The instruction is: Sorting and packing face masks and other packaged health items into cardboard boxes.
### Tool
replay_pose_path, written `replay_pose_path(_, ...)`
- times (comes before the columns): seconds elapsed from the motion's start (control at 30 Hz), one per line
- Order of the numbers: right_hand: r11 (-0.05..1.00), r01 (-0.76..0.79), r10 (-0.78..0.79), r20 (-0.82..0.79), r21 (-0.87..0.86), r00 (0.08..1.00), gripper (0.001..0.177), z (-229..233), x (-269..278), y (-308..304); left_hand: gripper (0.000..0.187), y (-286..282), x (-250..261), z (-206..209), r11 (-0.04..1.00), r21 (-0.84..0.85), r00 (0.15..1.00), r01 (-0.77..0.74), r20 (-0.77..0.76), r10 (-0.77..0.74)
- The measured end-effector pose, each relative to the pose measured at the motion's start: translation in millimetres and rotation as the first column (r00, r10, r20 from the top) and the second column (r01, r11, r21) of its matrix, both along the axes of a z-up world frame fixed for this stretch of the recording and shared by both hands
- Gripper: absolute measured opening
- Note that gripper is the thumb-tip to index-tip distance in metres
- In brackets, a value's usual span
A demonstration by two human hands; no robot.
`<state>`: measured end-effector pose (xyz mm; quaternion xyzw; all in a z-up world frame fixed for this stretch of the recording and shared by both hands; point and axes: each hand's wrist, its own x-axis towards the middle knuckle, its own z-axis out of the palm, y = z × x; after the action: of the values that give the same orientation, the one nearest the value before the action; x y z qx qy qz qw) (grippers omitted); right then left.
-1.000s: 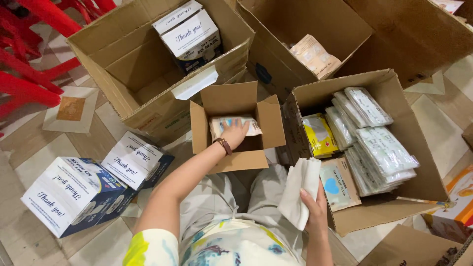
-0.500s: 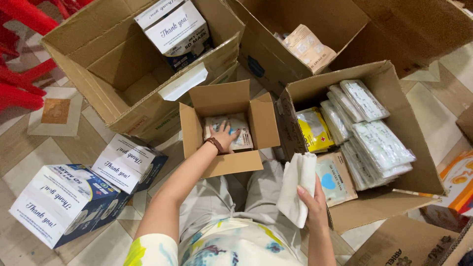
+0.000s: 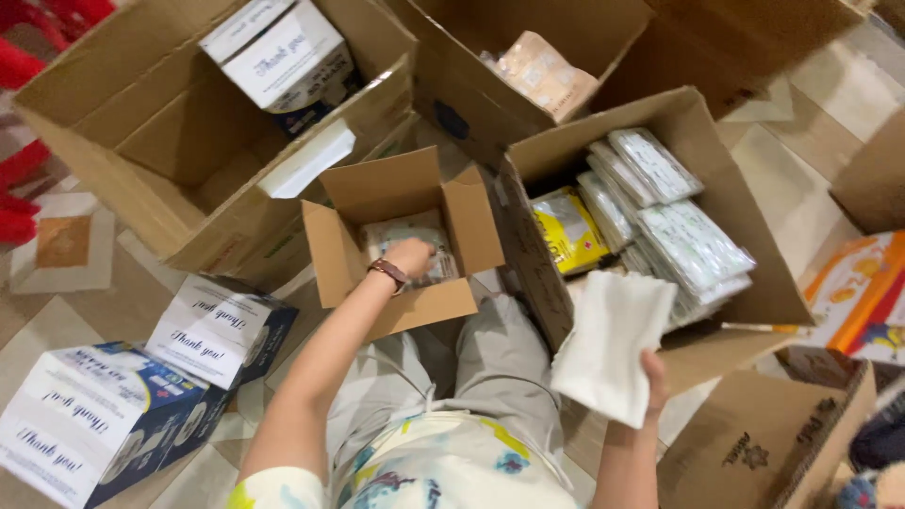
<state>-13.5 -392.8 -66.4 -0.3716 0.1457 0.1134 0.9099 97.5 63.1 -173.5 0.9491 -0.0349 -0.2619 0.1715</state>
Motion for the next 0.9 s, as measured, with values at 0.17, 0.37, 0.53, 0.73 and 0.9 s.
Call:
replay_pose_path(0.17,0.967,0.256,-0.249,0.238,0.001,0.939,0.092,62.0,4.6,-7.4,0.016,-86.9,-3.5,166.5,0.934,-0.356,0.81,-0.015,0.543,0.22)
replay_pose_path(0.37,0.877,0.471,-0.461,0.454,0.099,0.762,0.097,91.3,-3.0,-41.6,0.014,-230.2,24.3,198.0,0.728,-0.551,0.758,0.407,0.649,0.069)
replay_pose_path(0.53,0.863,0.471,-0.505,0.362,0.183,0.784,0.098,77.6,-31.5,-59.9,0.032,-337.7,80.0,82.0,0.824,-0.152,0.819,0.546,0.306,-0.486)
replay_pose_path(0.73,0.832,0.536,-0.552,0.32,0.144,0.77,0.099,75.1,-53.3,-73.5,0.034,-367.4,118.1,-53.8,0.947,-0.066,0.948,0.313,-0.034,-0.316)
replay_pose_path(0.9,0.834,0.531,-0.551,0.275,0.15,0.788,0.102,61.5,-61.4,-88.7,0.035,-361.3,107.9,-63.3,0.983,-0.022,0.977,0.185,-0.1,-0.186)
